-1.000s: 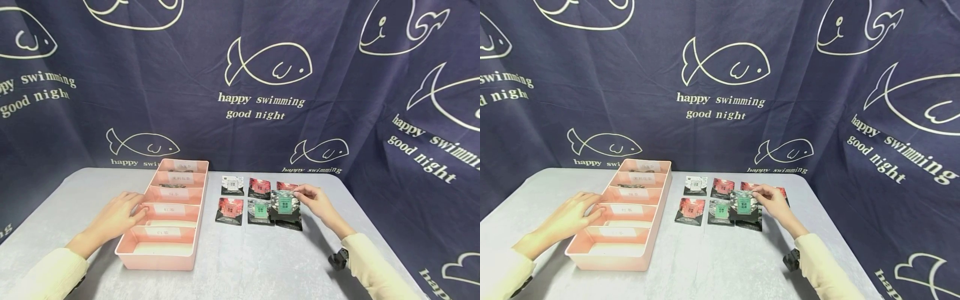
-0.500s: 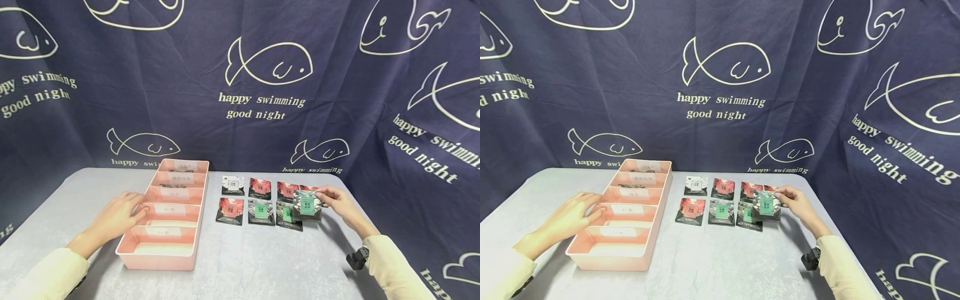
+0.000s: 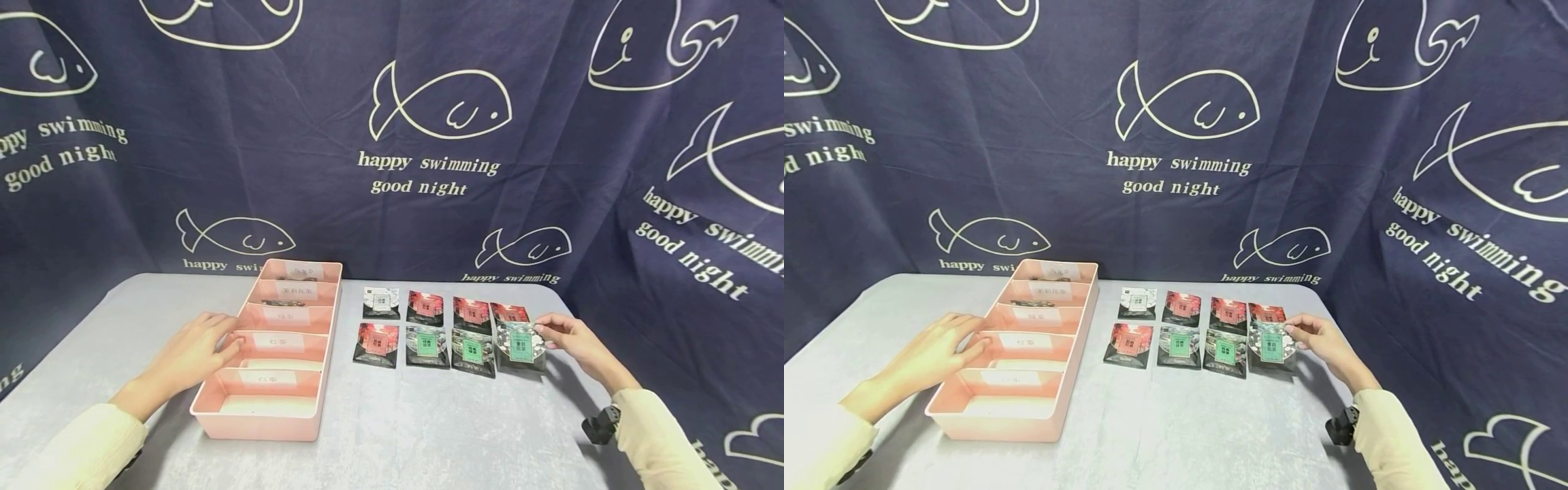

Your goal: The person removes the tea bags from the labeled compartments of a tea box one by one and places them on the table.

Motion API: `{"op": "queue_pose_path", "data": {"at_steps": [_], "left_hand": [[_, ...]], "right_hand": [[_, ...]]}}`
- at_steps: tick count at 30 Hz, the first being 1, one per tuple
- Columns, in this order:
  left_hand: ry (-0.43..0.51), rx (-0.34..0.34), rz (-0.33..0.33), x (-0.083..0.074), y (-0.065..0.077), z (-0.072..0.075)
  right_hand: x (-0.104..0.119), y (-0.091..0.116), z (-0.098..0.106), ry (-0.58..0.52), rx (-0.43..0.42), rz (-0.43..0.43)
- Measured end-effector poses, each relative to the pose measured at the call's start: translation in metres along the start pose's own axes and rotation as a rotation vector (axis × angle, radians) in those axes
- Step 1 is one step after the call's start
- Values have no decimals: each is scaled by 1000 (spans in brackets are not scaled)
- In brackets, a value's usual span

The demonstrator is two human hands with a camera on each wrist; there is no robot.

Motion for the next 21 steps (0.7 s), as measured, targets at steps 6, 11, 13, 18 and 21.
{"op": "queue_pose_path", "data": {"at_steps": [6,11,13,18,21], "left_hand": [[2,11,7,0,1,0],[4,8,4,0,1,1],[3,5,2,-1,0,1],[1,11,7,0,0,0],[-1,13,9,1,0,-1]], "right_hand": [[-9,1,0,3,29,-35],[-13,0,0,-7,26,-55],[-15,-2,-1,2,21,-65],[-22,-6,-1,98,-5,-87],[-25,-7,-2,162,-19,-75]]}}
Point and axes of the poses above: each hand's wrist, its own y-axis away from the middle knuckle, its own z-axis out of the back of the hand, x = y × z, the point moved 4 cm from there along -y, towards the middle knuckle, and after that the axes turned 8 degrees about x, right-handed, at the moved point
